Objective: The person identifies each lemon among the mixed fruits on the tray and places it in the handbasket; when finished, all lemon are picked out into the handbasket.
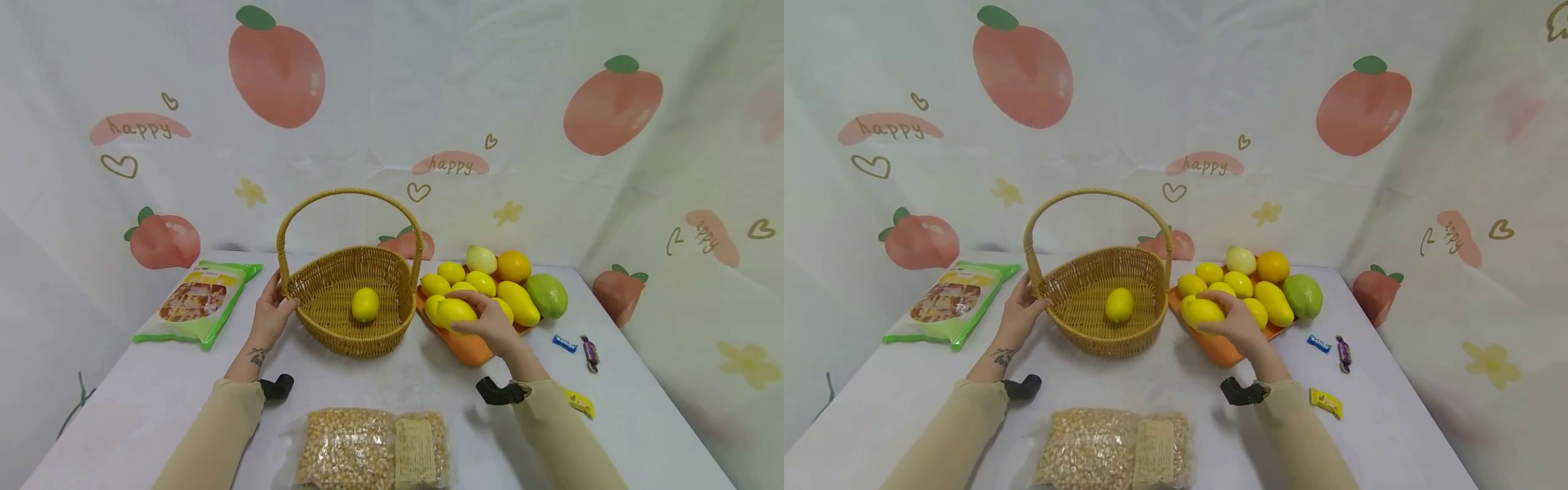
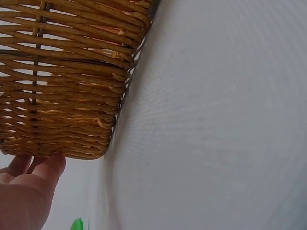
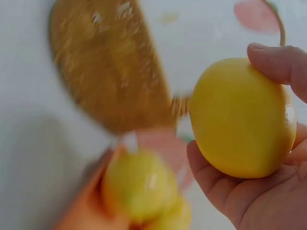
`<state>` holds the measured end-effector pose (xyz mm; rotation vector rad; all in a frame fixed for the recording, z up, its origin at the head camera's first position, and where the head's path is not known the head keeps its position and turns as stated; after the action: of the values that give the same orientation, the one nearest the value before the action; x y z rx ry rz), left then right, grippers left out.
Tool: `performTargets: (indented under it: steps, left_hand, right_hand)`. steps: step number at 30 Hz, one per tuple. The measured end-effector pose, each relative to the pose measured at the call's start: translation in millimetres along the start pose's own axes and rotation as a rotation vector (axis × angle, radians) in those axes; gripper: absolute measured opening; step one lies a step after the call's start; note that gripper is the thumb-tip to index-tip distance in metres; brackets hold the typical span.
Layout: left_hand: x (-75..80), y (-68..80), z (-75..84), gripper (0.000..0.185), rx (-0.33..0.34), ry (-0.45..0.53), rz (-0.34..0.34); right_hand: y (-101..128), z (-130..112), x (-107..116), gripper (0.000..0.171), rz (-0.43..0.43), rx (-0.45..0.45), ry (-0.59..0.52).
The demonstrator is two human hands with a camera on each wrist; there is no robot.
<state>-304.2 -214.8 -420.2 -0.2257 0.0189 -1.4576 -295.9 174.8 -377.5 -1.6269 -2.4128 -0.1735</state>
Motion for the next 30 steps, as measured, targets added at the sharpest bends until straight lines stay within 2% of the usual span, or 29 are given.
performTargets:
  steps: [4, 8, 17, 23, 30]
  left_hand:
    - [-0.4, -0.6, 0.0, 0.074, 0.001, -0.003, 0.006]
    - [-0.9, -1.2, -0.3, 0.074, 0.006, 0.003, 0.008]
    - [-0.1, -1.7, 2.9, 0.073, -0.014, 0.005, 0.005]
    - [0.5, -0.8, 3.6, 0.073, -0.007, -0.007, 0.004]
    - [1.0, 1.0, 2.3, 0.074, 0.004, -0.012, 0.001]
  right_hand:
    - [-17.7, -26.0, -29.4, 0.056, -0.071, 0.089, -0.104]
    - [-42.7, -48.9, -61.6, 0.055, -0.13, 0.14, -0.144]
    - [-108.3, -85.7, -126.4, 0.05, -0.173, 0.177, -0.167]
    - [-139.7, -89.2, -158.7, 0.051, -0.201, 0.135, -0.186]
    - [-154.6, -77.1, -176.9, 0.053, -0.222, 0.056, -0.16]
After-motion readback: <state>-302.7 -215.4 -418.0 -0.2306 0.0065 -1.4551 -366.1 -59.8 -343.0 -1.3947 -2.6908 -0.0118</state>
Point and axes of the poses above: each hand's wrist, its own y-axis away from the middle knuckle, its own x-axis out of the back of the hand, z = x × y, the point moved 7 cm from there along -y, towards the middle knuckle, and after that the axes turned 2 degrees about -z, right-handed, at the moved point
